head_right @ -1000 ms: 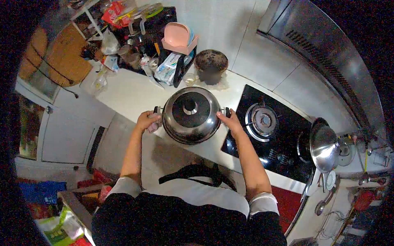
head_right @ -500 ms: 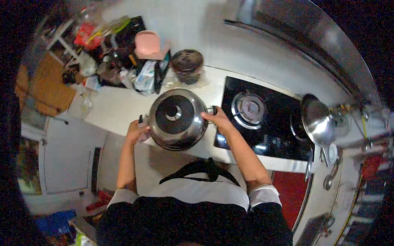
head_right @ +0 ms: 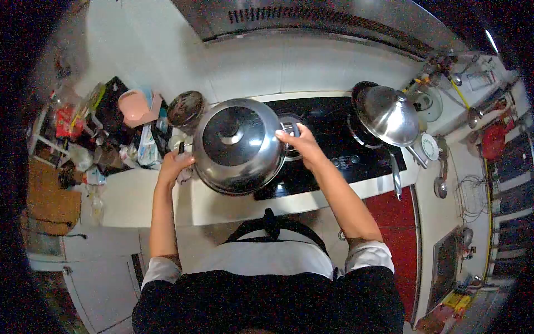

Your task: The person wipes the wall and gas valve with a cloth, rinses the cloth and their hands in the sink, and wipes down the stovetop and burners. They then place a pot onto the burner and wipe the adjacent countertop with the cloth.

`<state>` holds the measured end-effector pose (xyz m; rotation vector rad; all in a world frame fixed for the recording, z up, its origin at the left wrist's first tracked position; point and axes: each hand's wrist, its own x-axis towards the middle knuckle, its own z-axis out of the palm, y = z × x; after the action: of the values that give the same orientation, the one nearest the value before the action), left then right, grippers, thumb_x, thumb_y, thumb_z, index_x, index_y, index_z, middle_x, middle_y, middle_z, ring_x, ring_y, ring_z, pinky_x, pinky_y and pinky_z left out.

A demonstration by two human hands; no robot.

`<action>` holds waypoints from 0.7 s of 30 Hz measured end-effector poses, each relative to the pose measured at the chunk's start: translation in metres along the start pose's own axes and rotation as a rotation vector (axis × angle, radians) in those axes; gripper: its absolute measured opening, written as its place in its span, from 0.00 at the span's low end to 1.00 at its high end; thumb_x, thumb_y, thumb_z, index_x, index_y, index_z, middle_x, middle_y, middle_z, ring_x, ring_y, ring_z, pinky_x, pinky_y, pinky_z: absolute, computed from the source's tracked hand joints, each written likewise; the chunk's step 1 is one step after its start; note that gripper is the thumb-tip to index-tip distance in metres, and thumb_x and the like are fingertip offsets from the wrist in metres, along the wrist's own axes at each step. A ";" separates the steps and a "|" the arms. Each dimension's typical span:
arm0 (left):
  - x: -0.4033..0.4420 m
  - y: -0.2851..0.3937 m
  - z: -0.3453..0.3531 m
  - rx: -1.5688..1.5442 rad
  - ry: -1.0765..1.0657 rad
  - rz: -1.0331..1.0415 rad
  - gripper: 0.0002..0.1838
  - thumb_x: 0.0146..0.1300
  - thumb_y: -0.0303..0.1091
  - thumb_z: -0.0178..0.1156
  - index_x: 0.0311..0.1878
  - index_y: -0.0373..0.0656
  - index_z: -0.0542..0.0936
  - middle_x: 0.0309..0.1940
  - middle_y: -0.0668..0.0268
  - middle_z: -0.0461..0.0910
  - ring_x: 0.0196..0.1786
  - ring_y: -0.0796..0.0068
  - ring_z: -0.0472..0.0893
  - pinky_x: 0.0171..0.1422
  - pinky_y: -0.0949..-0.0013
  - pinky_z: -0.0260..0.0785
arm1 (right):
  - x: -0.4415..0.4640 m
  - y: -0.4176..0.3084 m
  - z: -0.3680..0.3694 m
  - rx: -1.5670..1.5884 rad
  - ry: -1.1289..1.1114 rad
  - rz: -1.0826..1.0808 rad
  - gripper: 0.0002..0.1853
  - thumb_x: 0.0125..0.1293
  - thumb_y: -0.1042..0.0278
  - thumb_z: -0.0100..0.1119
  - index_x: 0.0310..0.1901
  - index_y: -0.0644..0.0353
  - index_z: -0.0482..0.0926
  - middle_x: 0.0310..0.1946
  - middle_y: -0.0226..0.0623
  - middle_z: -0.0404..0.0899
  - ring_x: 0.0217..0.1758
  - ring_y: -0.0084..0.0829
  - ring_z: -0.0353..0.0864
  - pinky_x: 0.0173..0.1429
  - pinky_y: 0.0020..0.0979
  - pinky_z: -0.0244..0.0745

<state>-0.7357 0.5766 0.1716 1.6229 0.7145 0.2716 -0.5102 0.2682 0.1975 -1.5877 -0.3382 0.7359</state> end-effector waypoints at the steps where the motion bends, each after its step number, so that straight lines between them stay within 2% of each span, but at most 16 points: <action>1: 0.011 0.008 0.011 0.001 -0.012 0.006 0.22 0.44 0.31 0.73 0.42 0.33 0.76 0.30 0.64 0.80 0.29 0.77 0.78 0.34 0.73 0.71 | -0.007 -0.007 -0.008 0.060 0.073 -0.007 0.31 0.47 0.48 0.71 0.47 0.61 0.74 0.38 0.33 0.78 0.45 0.26 0.74 0.56 0.31 0.63; 3: 0.028 0.025 0.043 -0.030 -0.062 0.041 0.20 0.44 0.32 0.73 0.39 0.34 0.78 0.29 0.64 0.80 0.28 0.77 0.78 0.33 0.73 0.71 | -0.016 -0.016 -0.027 0.004 0.211 -0.037 0.31 0.47 0.48 0.72 0.46 0.61 0.74 0.38 0.34 0.78 0.45 0.28 0.74 0.58 0.34 0.62; 4: 0.034 0.036 0.058 -0.031 -0.071 0.046 0.20 0.44 0.32 0.73 0.39 0.34 0.78 0.29 0.64 0.80 0.28 0.77 0.78 0.33 0.73 0.71 | -0.006 -0.010 -0.041 -0.003 0.265 -0.002 0.38 0.45 0.46 0.73 0.52 0.64 0.71 0.41 0.37 0.77 0.46 0.30 0.74 0.59 0.34 0.62; 5: 0.038 0.049 0.072 0.066 -0.087 0.021 0.23 0.43 0.35 0.74 0.41 0.33 0.77 0.31 0.63 0.80 0.30 0.76 0.78 0.36 0.73 0.71 | -0.004 -0.009 -0.065 0.049 0.059 0.026 0.51 0.43 0.45 0.74 0.62 0.69 0.60 0.48 0.45 0.74 0.52 0.35 0.72 0.61 0.37 0.60; 7: 0.065 0.055 0.089 0.162 -0.103 0.002 0.27 0.43 0.37 0.74 0.44 0.31 0.77 0.32 0.63 0.80 0.32 0.76 0.79 0.39 0.73 0.71 | 0.013 0.014 -0.095 0.025 0.234 0.057 0.60 0.42 0.45 0.74 0.68 0.72 0.47 0.57 0.54 0.67 0.61 0.40 0.66 0.65 0.40 0.56; 8: 0.092 0.038 0.099 0.161 -0.169 0.011 0.26 0.43 0.38 0.75 0.42 0.32 0.78 0.32 0.63 0.81 0.31 0.75 0.79 0.38 0.73 0.71 | 0.004 0.002 -0.094 0.039 0.336 0.103 0.63 0.41 0.45 0.75 0.68 0.71 0.43 0.64 0.58 0.58 0.68 0.44 0.57 0.70 0.42 0.49; 10: 0.121 0.030 0.116 0.051 -0.304 0.031 0.26 0.40 0.39 0.76 0.39 0.32 0.78 0.31 0.61 0.81 0.29 0.74 0.79 0.33 0.72 0.71 | 0.002 -0.002 -0.103 0.077 0.344 0.099 0.63 0.41 0.45 0.75 0.68 0.71 0.43 0.65 0.59 0.55 0.70 0.44 0.54 0.71 0.42 0.47; 11: 0.129 0.031 0.125 0.047 -0.301 0.033 0.26 0.40 0.39 0.76 0.39 0.32 0.78 0.31 0.61 0.81 0.29 0.74 0.79 0.33 0.72 0.71 | 0.003 -0.003 -0.111 0.119 0.351 0.102 0.63 0.42 0.46 0.75 0.69 0.71 0.43 0.66 0.59 0.53 0.71 0.45 0.51 0.72 0.42 0.44; 13: 0.139 0.039 0.141 0.087 -0.273 0.030 0.26 0.39 0.40 0.76 0.38 0.32 0.78 0.30 0.62 0.81 0.29 0.74 0.79 0.34 0.72 0.71 | 0.024 0.018 -0.134 0.105 0.384 0.113 0.62 0.42 0.48 0.75 0.68 0.72 0.42 0.66 0.59 0.54 0.71 0.44 0.51 0.72 0.42 0.44; 15: 0.145 0.044 0.150 0.150 -0.236 0.033 0.27 0.38 0.40 0.77 0.39 0.32 0.77 0.29 0.61 0.80 0.28 0.73 0.79 0.31 0.71 0.72 | 0.024 0.019 -0.137 0.166 0.380 0.092 0.62 0.43 0.50 0.76 0.68 0.74 0.43 0.65 0.57 0.56 0.70 0.43 0.55 0.71 0.40 0.48; 16: 0.151 0.043 0.153 0.143 -0.254 0.028 0.28 0.38 0.40 0.77 0.39 0.32 0.77 0.28 0.60 0.80 0.27 0.73 0.79 0.29 0.69 0.72 | 0.025 0.020 -0.138 0.170 0.382 0.086 0.62 0.42 0.49 0.76 0.67 0.76 0.44 0.63 0.54 0.60 0.66 0.41 0.60 0.69 0.38 0.52; 17: 0.155 0.040 0.156 0.136 -0.272 0.021 0.28 0.37 0.40 0.77 0.39 0.31 0.77 0.28 0.60 0.80 0.26 0.72 0.79 0.27 0.68 0.72 | 0.029 0.027 -0.140 0.167 0.380 0.088 0.62 0.42 0.49 0.76 0.67 0.76 0.44 0.63 0.54 0.60 0.66 0.41 0.60 0.69 0.38 0.52; 19: 0.159 0.037 0.159 0.116 -0.268 0.018 0.27 0.37 0.40 0.77 0.37 0.32 0.78 0.26 0.59 0.80 0.24 0.72 0.79 0.25 0.68 0.71 | 0.035 0.032 -0.135 0.194 0.436 0.034 0.59 0.46 0.46 0.74 0.65 0.81 0.47 0.38 0.38 0.72 0.43 0.28 0.68 0.68 0.39 0.44; 21: 0.160 0.033 0.161 0.099 -0.261 -0.013 0.26 0.37 0.40 0.77 0.35 0.33 0.78 0.25 0.60 0.80 0.24 0.73 0.79 0.24 0.68 0.71 | 0.033 0.031 -0.137 0.149 0.372 0.075 0.58 0.46 0.47 0.73 0.66 0.78 0.47 0.35 0.35 0.72 0.40 0.27 0.68 0.67 0.39 0.47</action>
<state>-0.5123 0.5394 0.1367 1.7087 0.5450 0.0134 -0.4051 0.1769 0.1596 -1.5635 0.0467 0.4956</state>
